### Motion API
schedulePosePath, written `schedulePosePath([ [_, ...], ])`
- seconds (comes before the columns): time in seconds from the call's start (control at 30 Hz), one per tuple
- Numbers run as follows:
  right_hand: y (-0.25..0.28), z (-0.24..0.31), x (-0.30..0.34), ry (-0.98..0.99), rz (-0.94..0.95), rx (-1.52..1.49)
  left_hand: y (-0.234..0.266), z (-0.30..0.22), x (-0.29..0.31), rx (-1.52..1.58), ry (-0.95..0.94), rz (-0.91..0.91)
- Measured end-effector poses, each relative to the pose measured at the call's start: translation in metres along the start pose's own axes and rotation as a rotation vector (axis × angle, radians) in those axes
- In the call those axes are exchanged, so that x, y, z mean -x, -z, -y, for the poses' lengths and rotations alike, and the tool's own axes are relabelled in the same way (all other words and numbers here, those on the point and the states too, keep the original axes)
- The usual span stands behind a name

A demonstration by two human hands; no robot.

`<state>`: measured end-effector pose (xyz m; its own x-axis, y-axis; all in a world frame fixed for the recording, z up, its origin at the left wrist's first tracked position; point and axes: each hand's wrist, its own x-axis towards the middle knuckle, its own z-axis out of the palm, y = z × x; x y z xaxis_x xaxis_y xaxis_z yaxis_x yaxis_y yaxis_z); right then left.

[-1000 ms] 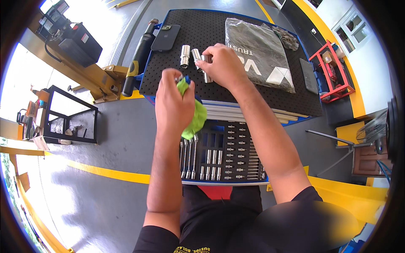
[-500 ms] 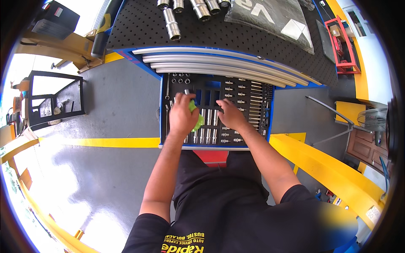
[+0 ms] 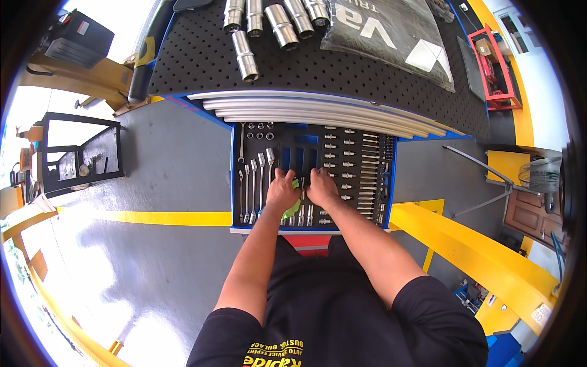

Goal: The person opens a tool chest drawer, retrieves a green cloth, and wipes several metal socket tools one by one. The person places the cleaned sockets on the tool chest top and continues wiping additional sockets with the cloth.

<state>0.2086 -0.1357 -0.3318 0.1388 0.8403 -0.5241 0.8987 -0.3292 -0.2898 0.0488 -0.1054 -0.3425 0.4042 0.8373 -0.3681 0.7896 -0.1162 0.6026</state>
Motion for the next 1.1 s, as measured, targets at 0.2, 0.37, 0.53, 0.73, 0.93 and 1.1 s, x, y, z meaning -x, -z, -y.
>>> schedulePosePath([
  [0.2, 0.023, 0.003, 0.037, 0.235, -0.348, -0.461, 0.014, -0.016, 0.001, -0.126, 0.034, 0.131],
  [0.37, 0.22, 0.081, 0.079, 0.667, -0.662, -0.589, 0.0, -0.002, 0.026, 0.002, -0.095, -0.021],
  [0.53, 0.352, 0.127, 0.045, 0.599, -0.724, -0.704, 0.055, -0.052, 0.038, 0.366, -0.223, -0.333],
  [0.73, 0.366, 0.128, -0.001, 0.477, -0.9, -0.219, 0.264, -0.189, 0.041, 0.313, -0.527, -0.733],
  [0.93, 0.314, 0.124, 0.035, 0.661, -1.26, -0.411, 0.349, -0.202, -0.033, -0.149, -0.219, -0.713],
  [1.1, 0.175, 0.067, 0.038, 0.668, -0.934, -0.524, 0.339, -0.219, -0.011, -0.088, -0.307, -1.008],
])
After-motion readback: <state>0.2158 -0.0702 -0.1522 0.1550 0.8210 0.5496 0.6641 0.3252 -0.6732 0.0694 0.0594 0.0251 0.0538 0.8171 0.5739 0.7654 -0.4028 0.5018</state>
